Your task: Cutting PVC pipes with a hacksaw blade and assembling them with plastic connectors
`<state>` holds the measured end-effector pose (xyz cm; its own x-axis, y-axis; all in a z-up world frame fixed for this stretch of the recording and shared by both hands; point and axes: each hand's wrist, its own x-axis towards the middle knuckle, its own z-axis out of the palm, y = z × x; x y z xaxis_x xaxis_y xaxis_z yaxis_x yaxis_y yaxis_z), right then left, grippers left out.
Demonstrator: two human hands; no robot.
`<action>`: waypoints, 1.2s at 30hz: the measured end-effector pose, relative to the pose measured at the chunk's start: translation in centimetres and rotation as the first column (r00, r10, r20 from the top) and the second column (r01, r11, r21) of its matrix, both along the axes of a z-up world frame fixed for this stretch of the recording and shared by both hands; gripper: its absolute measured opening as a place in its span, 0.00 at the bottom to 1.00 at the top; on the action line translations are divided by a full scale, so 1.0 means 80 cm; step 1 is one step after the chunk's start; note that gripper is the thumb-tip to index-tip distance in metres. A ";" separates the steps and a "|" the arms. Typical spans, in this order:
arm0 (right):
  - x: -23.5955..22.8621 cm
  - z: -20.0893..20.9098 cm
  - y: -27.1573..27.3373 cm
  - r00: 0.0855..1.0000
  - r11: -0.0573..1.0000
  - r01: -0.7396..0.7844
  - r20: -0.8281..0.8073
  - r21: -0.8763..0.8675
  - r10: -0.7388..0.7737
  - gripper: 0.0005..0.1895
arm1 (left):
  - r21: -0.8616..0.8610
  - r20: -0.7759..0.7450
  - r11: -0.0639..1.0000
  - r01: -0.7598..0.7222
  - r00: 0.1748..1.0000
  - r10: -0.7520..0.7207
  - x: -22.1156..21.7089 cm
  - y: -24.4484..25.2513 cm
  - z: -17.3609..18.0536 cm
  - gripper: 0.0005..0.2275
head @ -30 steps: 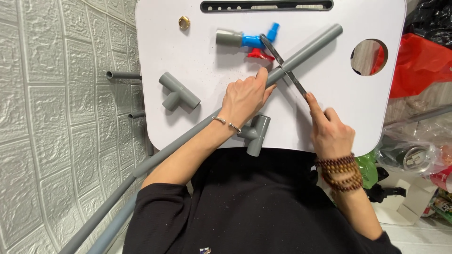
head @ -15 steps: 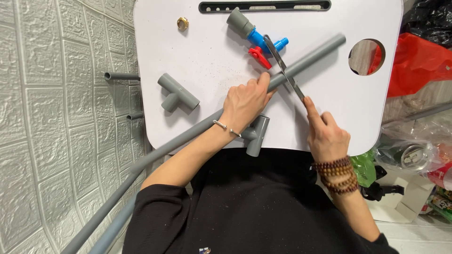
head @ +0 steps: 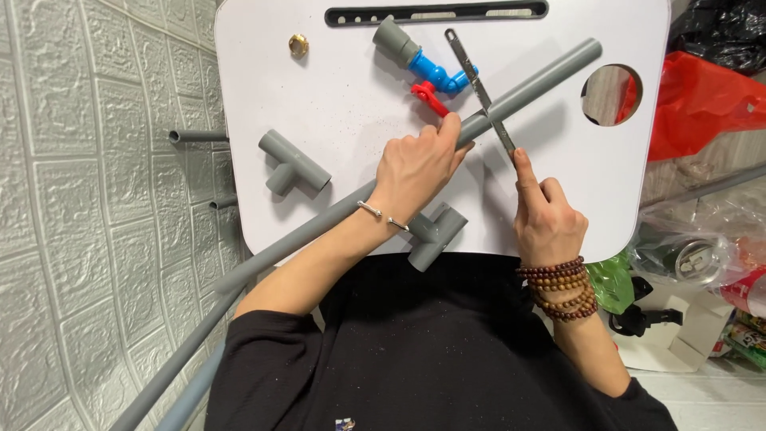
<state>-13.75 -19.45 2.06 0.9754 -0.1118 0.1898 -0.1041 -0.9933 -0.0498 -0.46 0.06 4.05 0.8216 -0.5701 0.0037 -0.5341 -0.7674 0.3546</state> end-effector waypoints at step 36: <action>0.004 0.007 0.002 0.921 0.625 -0.368 0.363 0.688 0.142 0.21 | -0.163 0.267 0.976 -0.145 0.946 0.185 -0.095 0.036 0.098 0.17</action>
<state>-13.45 -19.28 2.63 0.9147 -0.0769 0.3968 0.2762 -0.5977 -0.7526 -8.03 2.91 11.91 0.8588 -0.4036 0.3155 -0.4966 -0.8072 0.3191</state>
